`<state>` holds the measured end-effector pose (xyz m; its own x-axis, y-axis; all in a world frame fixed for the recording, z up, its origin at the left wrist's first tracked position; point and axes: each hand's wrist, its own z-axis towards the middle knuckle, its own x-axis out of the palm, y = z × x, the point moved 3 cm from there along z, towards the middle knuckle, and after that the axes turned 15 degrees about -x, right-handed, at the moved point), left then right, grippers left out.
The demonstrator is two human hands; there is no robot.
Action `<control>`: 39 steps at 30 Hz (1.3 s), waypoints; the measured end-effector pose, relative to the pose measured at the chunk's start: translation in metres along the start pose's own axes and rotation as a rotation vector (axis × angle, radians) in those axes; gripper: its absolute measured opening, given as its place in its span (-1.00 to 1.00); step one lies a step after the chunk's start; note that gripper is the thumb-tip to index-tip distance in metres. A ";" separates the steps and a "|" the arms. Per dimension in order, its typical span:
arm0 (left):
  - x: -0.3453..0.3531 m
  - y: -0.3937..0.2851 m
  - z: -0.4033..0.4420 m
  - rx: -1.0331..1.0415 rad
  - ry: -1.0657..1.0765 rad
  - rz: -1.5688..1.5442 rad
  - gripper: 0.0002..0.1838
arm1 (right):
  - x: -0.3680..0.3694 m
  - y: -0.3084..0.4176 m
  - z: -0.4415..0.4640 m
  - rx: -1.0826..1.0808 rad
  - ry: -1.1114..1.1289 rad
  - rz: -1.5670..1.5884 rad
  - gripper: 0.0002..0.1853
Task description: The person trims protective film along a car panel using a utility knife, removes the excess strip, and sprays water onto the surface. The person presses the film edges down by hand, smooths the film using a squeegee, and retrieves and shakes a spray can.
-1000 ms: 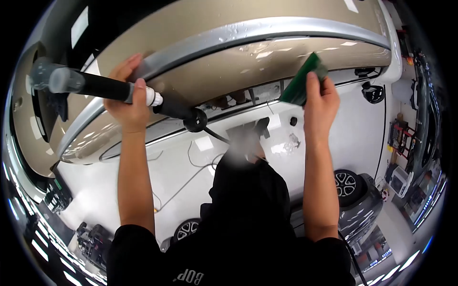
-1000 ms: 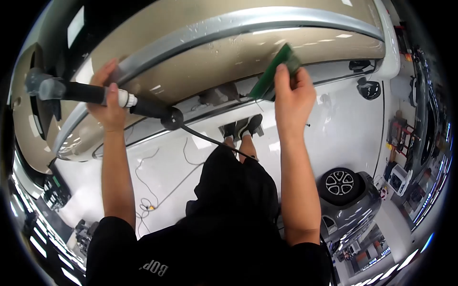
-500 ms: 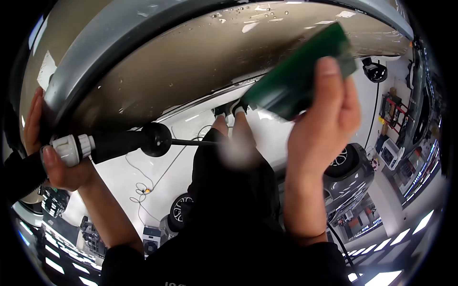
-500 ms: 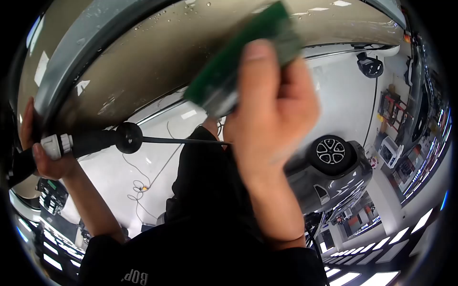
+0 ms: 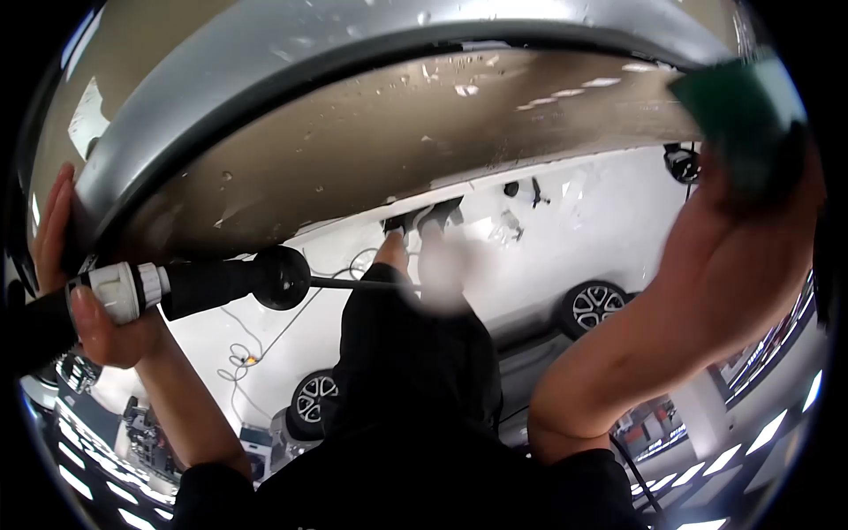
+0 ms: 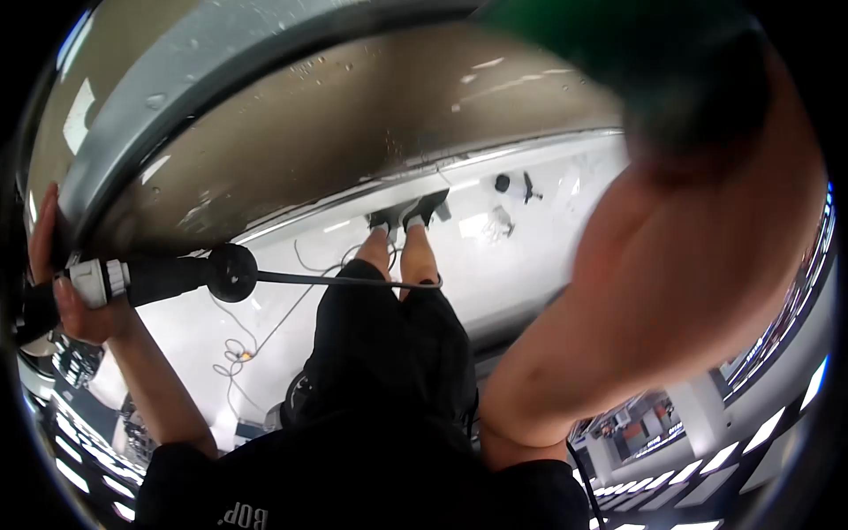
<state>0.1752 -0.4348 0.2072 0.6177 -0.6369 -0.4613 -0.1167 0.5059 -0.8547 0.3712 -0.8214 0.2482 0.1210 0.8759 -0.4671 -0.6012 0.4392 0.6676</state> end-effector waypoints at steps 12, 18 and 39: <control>0.023 -0.027 -0.072 -0.010 -0.019 -0.189 -0.54 | 0.033 0.011 -0.018 -0.225 0.406 0.261 -0.53; 0.104 -0.077 -0.233 -0.687 0.669 -0.661 -0.62 | 0.020 0.095 -0.096 -0.157 0.940 0.857 -0.02; 0.160 -0.114 -0.035 0.286 0.125 0.534 -0.65 | -0.379 -0.066 -0.494 1.036 1.028 0.031 -0.57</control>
<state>0.2600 -0.6151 0.2222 0.4339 -0.3074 -0.8469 -0.1609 0.8985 -0.4085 -0.0255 -1.2808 0.0945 -0.7543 0.5564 -0.3486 0.2868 0.7568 0.5873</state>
